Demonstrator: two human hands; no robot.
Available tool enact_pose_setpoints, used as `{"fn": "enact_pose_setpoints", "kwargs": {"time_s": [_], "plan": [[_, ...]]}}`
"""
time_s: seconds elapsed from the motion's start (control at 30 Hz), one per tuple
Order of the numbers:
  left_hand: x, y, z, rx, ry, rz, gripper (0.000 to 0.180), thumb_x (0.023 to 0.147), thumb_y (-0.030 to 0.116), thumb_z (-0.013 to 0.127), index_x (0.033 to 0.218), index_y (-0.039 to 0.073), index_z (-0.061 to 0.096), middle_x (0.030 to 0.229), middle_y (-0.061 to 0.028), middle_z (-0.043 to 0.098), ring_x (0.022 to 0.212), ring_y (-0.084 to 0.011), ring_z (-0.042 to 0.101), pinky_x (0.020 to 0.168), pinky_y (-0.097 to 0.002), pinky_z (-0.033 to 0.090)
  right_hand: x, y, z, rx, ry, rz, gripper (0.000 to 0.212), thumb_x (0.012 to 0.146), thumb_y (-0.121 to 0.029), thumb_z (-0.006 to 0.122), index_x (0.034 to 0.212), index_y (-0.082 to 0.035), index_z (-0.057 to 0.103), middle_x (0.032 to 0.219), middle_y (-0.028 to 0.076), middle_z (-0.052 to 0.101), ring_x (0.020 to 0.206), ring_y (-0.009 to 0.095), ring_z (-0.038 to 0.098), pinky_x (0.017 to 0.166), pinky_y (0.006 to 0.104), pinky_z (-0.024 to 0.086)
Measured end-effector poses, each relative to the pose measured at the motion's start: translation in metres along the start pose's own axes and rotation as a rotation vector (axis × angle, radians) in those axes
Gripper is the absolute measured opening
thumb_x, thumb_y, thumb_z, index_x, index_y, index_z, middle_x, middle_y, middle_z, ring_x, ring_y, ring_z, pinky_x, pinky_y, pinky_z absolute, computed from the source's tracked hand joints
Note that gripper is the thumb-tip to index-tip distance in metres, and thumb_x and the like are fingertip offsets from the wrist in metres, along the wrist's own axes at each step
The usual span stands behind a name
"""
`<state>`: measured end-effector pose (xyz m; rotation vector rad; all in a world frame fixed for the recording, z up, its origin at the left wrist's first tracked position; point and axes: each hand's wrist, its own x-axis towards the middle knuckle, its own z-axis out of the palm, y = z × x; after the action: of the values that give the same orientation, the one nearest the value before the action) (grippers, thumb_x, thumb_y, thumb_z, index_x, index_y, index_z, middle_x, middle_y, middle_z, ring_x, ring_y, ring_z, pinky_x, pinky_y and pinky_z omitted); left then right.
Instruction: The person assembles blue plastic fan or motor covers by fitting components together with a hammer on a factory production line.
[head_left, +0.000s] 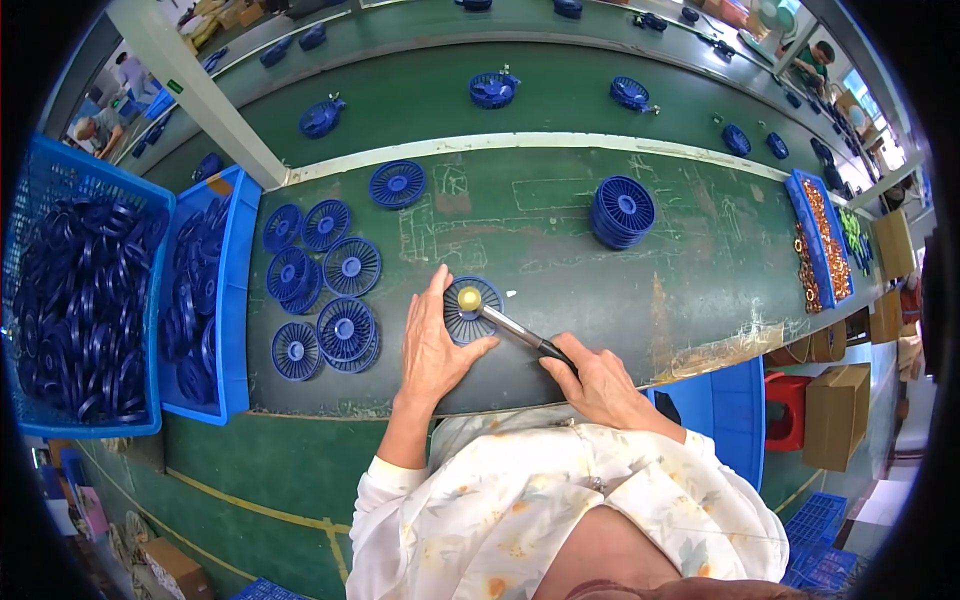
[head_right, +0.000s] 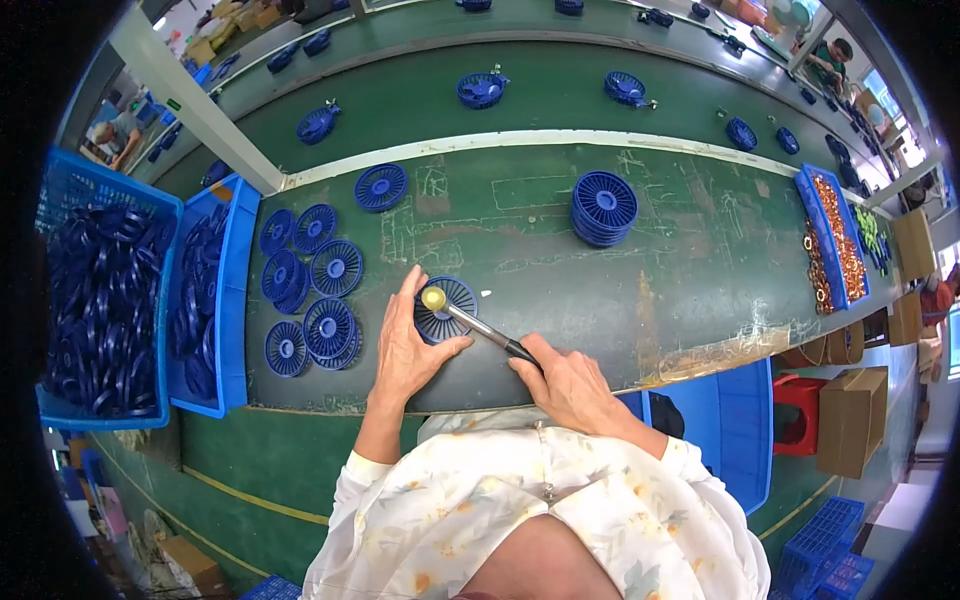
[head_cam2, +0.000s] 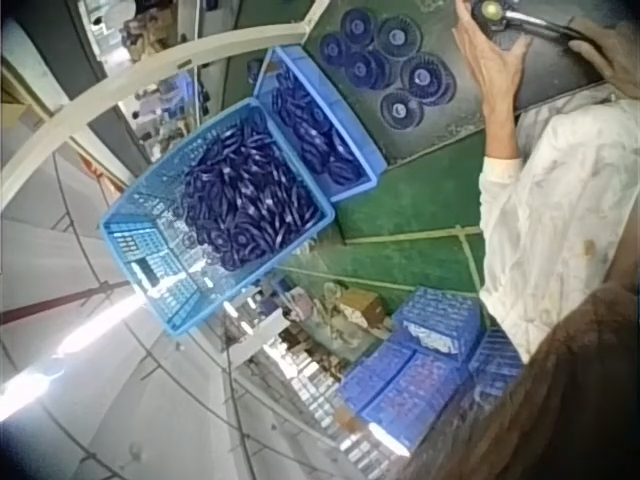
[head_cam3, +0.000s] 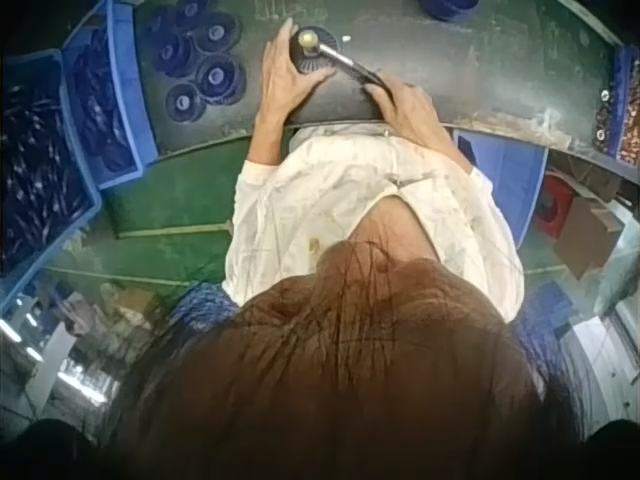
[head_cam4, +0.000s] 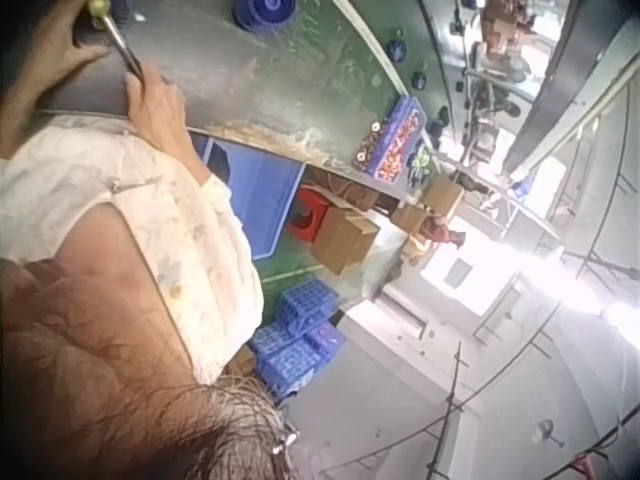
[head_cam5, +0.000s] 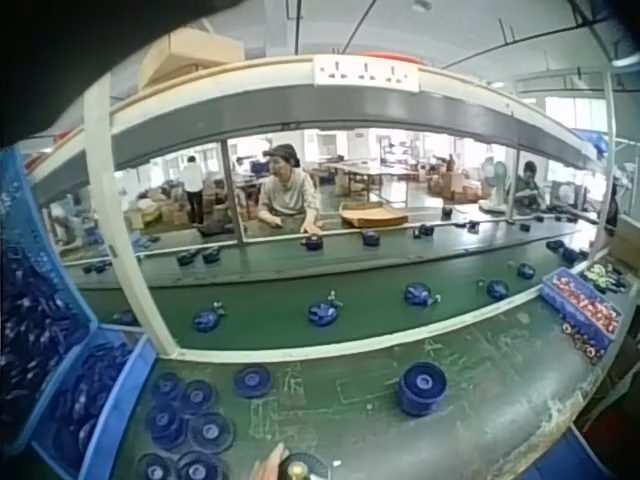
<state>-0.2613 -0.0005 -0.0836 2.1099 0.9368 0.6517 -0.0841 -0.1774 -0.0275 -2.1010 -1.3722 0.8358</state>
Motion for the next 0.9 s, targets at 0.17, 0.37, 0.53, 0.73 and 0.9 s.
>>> {"fn": "enact_pose_setpoints", "kwargs": {"time_s": [0.17,0.37,0.53,0.73,0.9], "plan": [[0.006,0.010,0.002,0.014,-0.015,0.033,0.117,0.064,0.021,0.097,0.161,0.005,0.033,0.145,-0.0205,0.060,0.133,-0.0391,0.056,0.120,-0.0512,0.038,0.005,0.014,0.003,-0.112,0.026,-0.050,0.025,0.106,-0.033,0.060,0.111,-0.010,0.054,0.073,0.028,0.067,0.075,0.055,0.065,0.065,0.0634,0.050],[0.030,0.025,0.008,0.066,-0.032,0.098,0.114,0.065,0.022,0.097,0.160,0.003,0.036,0.143,-0.0222,0.060,0.133,-0.0402,0.057,0.115,-0.0476,0.045,-0.020,0.035,-0.005,0.300,0.131,-0.006,0.023,0.105,-0.026,0.064,0.116,-0.006,0.060,0.080,0.021,0.064,0.072,0.043,0.064,0.067,0.0451,0.050],[0.095,0.102,0.056,-0.049,0.009,0.421,0.108,0.071,0.025,0.094,0.160,0.005,0.038,0.150,-0.0258,0.055,0.139,-0.0421,0.053,0.117,-0.0480,0.043,-0.044,0.077,-0.002,0.636,0.591,0.009,0.019,0.109,-0.021,0.061,0.118,-0.004,0.060,0.079,-0.004,0.053,0.069,0.007,0.047,0.061,0.0260,0.042],[0.161,0.123,0.117,-0.022,-0.150,0.424,0.111,0.074,0.035,0.092,0.161,0.000,0.033,0.152,-0.0268,0.051,0.144,-0.0418,0.048,0.120,-0.0482,0.041,-0.058,0.081,-0.002,0.950,0.626,0.093,0.012,0.111,-0.021,0.058,0.112,-0.009,0.056,0.074,-0.008,0.047,0.060,0.001,0.040,0.050,0.0203,0.031],[0.163,0.109,0.099,-0.083,-0.034,0.454,0.106,0.077,0.046,0.089,0.158,-0.001,0.038,0.161,-0.0283,0.041,0.151,-0.0431,0.038,0.126,-0.0488,0.033,-0.066,0.092,-0.001,0.865,0.650,0.139,0.013,0.110,-0.021,0.059,0.108,-0.008,0.057,0.073,-0.007,0.048,0.059,0.001,0.040,0.050,0.0209,0.031]]}}
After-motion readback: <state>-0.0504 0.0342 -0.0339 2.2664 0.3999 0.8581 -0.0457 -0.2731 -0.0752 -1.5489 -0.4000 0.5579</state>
